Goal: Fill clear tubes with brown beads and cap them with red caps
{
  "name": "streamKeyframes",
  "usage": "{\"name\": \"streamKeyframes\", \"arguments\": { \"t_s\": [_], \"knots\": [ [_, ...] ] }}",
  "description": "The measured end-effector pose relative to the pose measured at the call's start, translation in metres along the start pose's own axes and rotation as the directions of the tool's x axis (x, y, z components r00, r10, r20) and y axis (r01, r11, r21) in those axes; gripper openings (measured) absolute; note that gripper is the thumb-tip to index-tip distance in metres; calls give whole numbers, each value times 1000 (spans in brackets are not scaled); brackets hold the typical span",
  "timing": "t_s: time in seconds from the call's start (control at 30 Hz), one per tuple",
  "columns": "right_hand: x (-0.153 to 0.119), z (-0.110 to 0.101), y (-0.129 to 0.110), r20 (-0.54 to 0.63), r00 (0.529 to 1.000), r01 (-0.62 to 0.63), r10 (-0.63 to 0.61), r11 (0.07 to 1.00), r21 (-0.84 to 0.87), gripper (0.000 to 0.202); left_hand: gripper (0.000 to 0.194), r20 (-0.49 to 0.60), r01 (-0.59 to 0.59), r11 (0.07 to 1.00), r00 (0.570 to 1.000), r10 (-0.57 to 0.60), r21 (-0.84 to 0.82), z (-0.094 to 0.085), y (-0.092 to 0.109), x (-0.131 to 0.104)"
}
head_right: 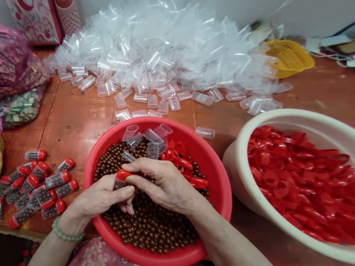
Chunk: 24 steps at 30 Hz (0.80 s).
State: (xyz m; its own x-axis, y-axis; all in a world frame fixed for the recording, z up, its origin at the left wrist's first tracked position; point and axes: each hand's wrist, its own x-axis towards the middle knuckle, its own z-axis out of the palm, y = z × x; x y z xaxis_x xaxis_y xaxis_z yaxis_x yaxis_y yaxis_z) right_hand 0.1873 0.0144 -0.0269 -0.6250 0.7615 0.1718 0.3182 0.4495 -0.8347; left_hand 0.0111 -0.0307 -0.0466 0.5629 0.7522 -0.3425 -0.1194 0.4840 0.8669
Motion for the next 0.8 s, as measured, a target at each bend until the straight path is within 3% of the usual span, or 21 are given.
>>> {"name": "streamKeyframes", "arguments": {
  "t_s": [0.13,0.27,0.43,0.57,0.8],
  "knots": [
    [-3,-1,0,56,991,125,-120,987,-105,29,53,40,-12,994,999,17,-111,1,2,-4],
    [-7,1,-2,92,974,220,-206,957,-190,47,45,-43,-77,965,997,68,-253,0,0,-4],
    [-4,17,-4,77,957,285,-278,866,-412,89,43,-76,-120,918,992,99,-378,2,-1,-2],
    [0,32,-3,-35,931,283,-363,780,-559,70,45,-91,-129,901,991,100,-414,3,-1,-2],
    [3,33,-6,-62,904,325,-423,774,-544,55,49,-96,-139,895,989,109,-424,3,-5,-3]
  ]
}}
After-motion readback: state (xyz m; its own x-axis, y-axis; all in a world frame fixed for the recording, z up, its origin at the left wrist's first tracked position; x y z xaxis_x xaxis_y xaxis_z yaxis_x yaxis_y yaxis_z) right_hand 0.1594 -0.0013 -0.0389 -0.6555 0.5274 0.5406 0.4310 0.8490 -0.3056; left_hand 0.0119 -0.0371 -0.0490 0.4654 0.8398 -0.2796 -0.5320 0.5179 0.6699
